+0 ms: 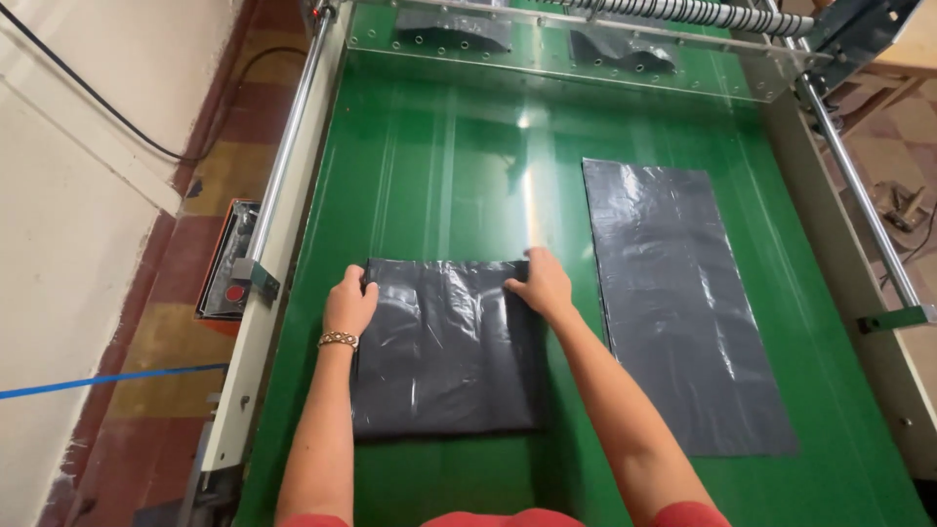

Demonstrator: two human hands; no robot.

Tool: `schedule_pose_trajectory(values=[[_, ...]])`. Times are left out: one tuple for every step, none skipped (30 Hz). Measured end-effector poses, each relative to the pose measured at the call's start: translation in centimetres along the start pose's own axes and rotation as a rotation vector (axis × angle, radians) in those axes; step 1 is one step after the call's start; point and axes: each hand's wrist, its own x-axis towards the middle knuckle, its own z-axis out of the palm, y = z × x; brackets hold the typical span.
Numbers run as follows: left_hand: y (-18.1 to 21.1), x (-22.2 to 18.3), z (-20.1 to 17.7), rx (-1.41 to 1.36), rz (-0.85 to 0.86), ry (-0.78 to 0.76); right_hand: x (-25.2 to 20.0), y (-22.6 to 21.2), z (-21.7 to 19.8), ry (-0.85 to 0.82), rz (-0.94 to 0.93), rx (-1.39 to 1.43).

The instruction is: The person is picking up newly manufactured plastic bags from a conveyor belt, folding them into compact squares, and placing them into a red plastic collection basket.

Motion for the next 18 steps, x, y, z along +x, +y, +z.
schedule_pose_trajectory(values=[[0.8, -0.7, -0.4, 0.126, 0.006, 0.015, 0.9, -0.1, 0.3, -0.008, -0.105, -0.045], [1.6, -1.3, -1.1, 0.254, 0.013, 0.031, 1.9, -0.3, 0.6, -0.014, -0.212, -0.086], [2.4, -2.4, -0.9, 0.258, 0.012, 0.031, 2.6, -0.2, 1.0, -0.015, -0.213, -0.082], [3.1, -3.3, -0.8, 0.479, 0.125, 0.236, 3.4, -0.1, 1.3, -0.104, -0.166, -0.074], [3.9, -4.3, -0.6, 0.697, 0.238, 0.443, 4.2, 0.0, 1.7, -0.193, -0.120, -0.065], [4.7, -5.3, 0.5, 0.702, 0.242, 0.444, 5.3, 0.1, 2.3, -0.191, -0.120, -0.060], [5.5, -6.4, 1.5, 0.452, 0.367, 0.404, 6.3, 0.2, 2.9, -0.259, -0.094, -0.114], [6.3, -7.6, 2.6, 0.200, 0.486, 0.353, 7.2, 0.5, 3.5, -0.328, -0.065, -0.168], [6.8, -8.6, 2.9, 0.204, 0.491, 0.348, 7.0, 0.2, 3.8, -0.329, -0.061, -0.161], [7.3, -9.6, 3.3, -0.058, 0.370, 0.018, 6.8, 0.0, 4.1, -0.262, -0.071, -0.178], [7.7, -10.6, 3.6, -0.315, 0.234, -0.310, 6.6, -0.2, 4.4, -0.195, -0.081, -0.195], [6.1, -9.9, 5.2, -0.307, 0.235, -0.321, 5.6, -0.3, 4.4, -0.198, -0.071, -0.186], [4.5, -9.1, 6.8, -0.622, 0.078, -0.422, 4.6, -0.2, 4.4, -0.153, -0.085, -0.063], [3.0, -8.3, 8.5, -0.934, -0.090, -0.518, 3.8, -0.1, 4.3, -0.106, -0.095, 0.059], [4.3, -9.4, 6.0, -0.925, -0.093, -0.530, 0.9, -0.4, 3.4, -0.108, -0.083, 0.067], [5.6, -10.5, 3.5, -1.019, -0.172, -0.555, -2.2, -0.8, 2.5, 0.026, -0.186, 0.092], [6.8, -11.6, 1.0, -1.112, -0.254, -0.578, -5.2, -1.2, 1.6, 0.161, -0.287, 0.114], [5.2, -11.2, 1.0, -1.105, -0.271, -0.586, -8.2, -0.3, 1.7, 0.148, -0.274, 0.119]])
